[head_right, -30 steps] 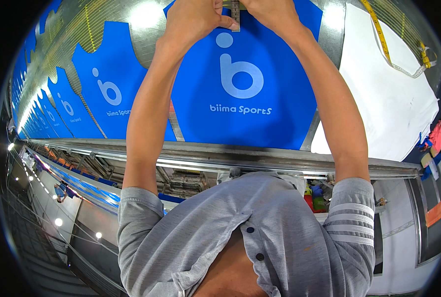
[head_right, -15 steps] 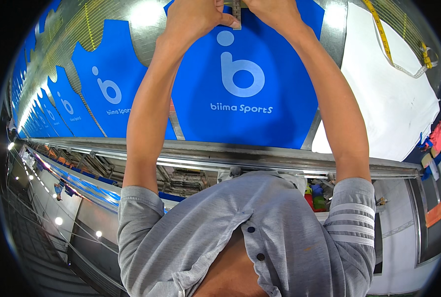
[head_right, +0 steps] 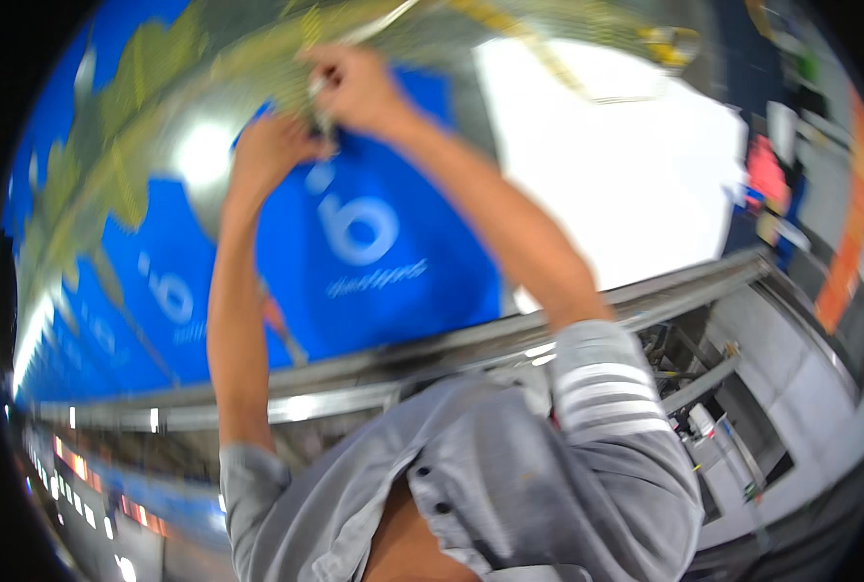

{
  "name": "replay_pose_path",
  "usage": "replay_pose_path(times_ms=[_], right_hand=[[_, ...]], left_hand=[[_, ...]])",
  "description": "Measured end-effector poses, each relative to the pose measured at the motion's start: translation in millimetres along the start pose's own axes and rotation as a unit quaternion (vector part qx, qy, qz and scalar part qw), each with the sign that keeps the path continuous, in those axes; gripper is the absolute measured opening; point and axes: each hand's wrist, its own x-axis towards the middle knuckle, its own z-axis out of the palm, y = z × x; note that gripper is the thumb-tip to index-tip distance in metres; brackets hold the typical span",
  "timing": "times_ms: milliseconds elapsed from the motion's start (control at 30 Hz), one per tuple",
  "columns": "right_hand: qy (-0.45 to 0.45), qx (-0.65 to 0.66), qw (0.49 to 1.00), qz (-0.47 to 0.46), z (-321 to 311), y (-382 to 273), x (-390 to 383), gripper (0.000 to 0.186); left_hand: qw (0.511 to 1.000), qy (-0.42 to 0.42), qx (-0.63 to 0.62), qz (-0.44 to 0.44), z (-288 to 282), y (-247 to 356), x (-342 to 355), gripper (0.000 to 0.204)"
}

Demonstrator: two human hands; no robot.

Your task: The person uses a squeegee to pull white ink across a screen-printing frame on a blue jersey, repeating the motion to transfer the logo. They briefly measure the printed area with a tape measure and continue printing on additional jerseys.

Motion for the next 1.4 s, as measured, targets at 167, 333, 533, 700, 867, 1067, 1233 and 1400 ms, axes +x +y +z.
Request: replay_pose_path(times_ms=[167,333,533,700,867,1067,1233,1400], right_hand=[[0.19,-0.143,0.956,-0.175,-120.1,-90.8,-32.4,0.053],[0.276,-0.37,0.886,0.037,-304.2,60.6,-91.9,0.025],[0.207,-0.428,0.878,-0.054,-271.3,63.9,-112.4,0.018],[-0.078,-0.373,0.877,-0.291,-280.9,8.0,-127.8,0.014],[-0.001,-0.664,0.74,-0.111,-543.9,-70.2,-94.3,0.015],[0.381,-0.65,0.654,0.074,-788.9,-83.9,-111.1,0.023],[0.34,-0.519,0.749,0.233,-735.7,-60.4,-121.2,0.033],[0.407,-0.463,0.778,0.12,-627.3,55.6,-181.2,0.026]], left_hand=[[0.895,0.123,-0.419,-0.096,-52.4,60.4,-93.0,0.02],[0.861,0.173,-0.466,-0.11,-11.0,71.1,-168.0,0.014],[0.822,0.223,-0.505,-0.139,34.9,130.2,-217.1,0.016],[0.832,0.284,-0.457,-0.138,37.2,183.8,-268.8,0.016],[0.796,0.349,-0.442,-0.221,76.6,169.1,-350.1,0.019],[0.722,0.404,-0.459,-0.325,110.5,177.8,-367.6,0.024],[0.813,0.281,-0.429,-0.276,100.1,216.7,-330.4,0.013],[0.856,0.246,-0.413,-0.192,89.0,236.9,-307.0,0.014]])
